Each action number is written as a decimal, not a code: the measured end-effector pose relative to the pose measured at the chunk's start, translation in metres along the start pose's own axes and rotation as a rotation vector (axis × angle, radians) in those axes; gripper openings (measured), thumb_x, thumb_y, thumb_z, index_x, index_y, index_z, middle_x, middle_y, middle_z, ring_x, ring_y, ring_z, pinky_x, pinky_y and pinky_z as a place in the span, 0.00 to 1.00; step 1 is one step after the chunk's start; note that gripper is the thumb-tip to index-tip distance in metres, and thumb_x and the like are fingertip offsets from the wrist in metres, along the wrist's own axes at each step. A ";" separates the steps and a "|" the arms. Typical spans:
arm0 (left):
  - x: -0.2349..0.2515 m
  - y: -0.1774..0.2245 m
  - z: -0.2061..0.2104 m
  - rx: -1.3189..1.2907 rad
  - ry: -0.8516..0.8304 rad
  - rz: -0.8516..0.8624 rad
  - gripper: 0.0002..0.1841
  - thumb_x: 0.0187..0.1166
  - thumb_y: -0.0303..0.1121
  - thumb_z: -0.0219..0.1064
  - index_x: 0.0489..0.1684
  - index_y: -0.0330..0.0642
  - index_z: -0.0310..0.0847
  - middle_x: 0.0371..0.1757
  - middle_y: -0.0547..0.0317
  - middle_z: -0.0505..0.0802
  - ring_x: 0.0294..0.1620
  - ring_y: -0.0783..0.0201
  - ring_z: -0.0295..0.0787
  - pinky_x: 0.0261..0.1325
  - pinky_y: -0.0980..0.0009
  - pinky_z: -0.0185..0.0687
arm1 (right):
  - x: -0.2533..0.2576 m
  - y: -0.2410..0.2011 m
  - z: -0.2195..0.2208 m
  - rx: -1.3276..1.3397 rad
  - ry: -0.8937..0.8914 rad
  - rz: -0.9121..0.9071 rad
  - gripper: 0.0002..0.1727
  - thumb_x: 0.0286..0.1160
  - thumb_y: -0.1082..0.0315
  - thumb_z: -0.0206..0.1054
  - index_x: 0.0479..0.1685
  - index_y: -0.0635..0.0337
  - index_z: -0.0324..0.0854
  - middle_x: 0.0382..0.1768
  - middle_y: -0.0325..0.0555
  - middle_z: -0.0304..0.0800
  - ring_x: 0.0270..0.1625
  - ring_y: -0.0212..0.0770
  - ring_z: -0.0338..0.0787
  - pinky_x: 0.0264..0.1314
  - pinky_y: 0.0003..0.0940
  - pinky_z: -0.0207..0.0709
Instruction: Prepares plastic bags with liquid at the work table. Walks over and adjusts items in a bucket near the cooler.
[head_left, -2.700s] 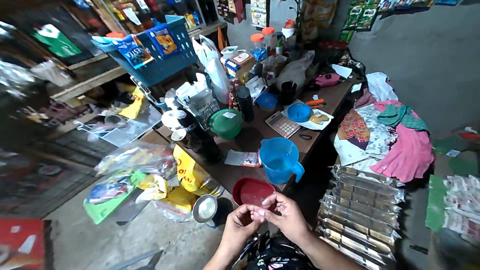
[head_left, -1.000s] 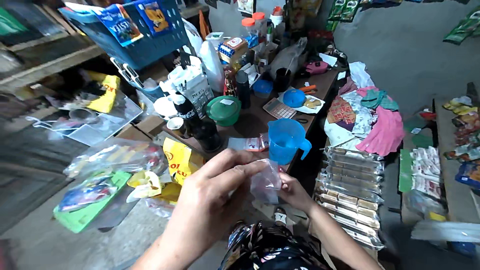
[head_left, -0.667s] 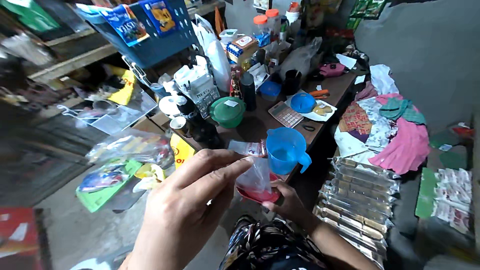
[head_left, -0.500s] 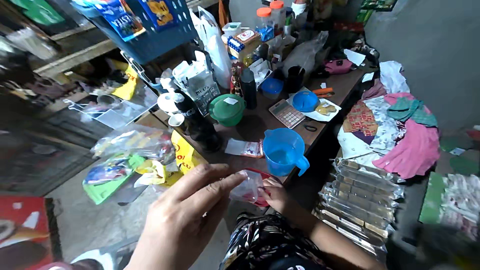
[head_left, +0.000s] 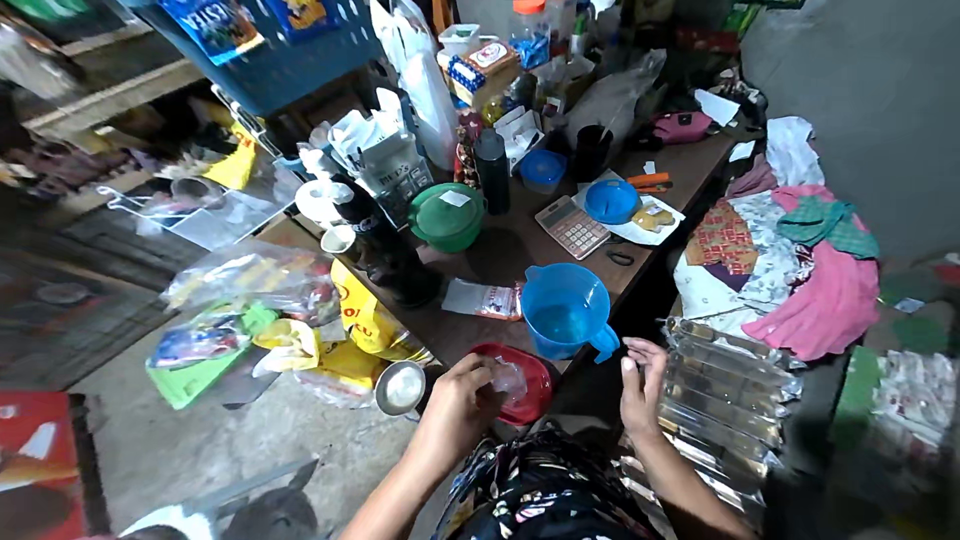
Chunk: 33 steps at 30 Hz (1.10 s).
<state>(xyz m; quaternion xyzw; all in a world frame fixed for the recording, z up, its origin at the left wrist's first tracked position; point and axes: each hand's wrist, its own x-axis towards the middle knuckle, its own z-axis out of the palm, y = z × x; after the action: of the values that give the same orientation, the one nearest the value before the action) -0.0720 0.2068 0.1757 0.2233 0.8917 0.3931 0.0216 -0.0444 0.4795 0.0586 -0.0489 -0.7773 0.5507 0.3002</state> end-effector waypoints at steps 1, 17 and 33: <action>0.004 -0.001 0.001 -0.005 -0.019 -0.015 0.13 0.65 0.26 0.76 0.49 0.38 0.94 0.50 0.48 0.93 0.39 0.67 0.91 0.46 0.75 0.88 | 0.007 -0.004 0.005 0.059 -0.014 0.123 0.29 0.87 0.53 0.54 0.61 0.78 0.71 0.56 0.49 0.82 0.60 0.24 0.80 0.65 0.21 0.74; 0.029 -0.016 -0.003 -0.049 -0.006 -0.097 0.11 0.69 0.28 0.68 0.43 0.41 0.95 0.46 0.51 0.94 0.44 0.66 0.90 0.50 0.72 0.85 | 0.026 -0.011 0.022 0.543 0.117 0.481 0.11 0.78 0.69 0.56 0.39 0.57 0.86 0.29 0.26 0.89 0.26 0.18 0.82 0.31 0.14 0.77; 0.030 -0.010 -0.002 -0.123 0.007 -0.050 0.10 0.75 0.29 0.66 0.43 0.39 0.95 0.49 0.51 0.94 0.47 0.71 0.91 0.52 0.78 0.85 | 0.016 -0.110 -0.067 0.207 -0.104 0.165 0.17 0.59 0.47 0.81 0.45 0.40 0.89 0.38 0.18 0.94 0.42 0.18 0.91 0.47 0.16 0.86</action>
<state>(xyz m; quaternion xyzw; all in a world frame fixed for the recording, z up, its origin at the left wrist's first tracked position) -0.1034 0.2119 0.1738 0.1978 0.8713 0.4471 0.0419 0.0050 0.4984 0.1768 -0.0528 -0.7241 0.6527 0.2167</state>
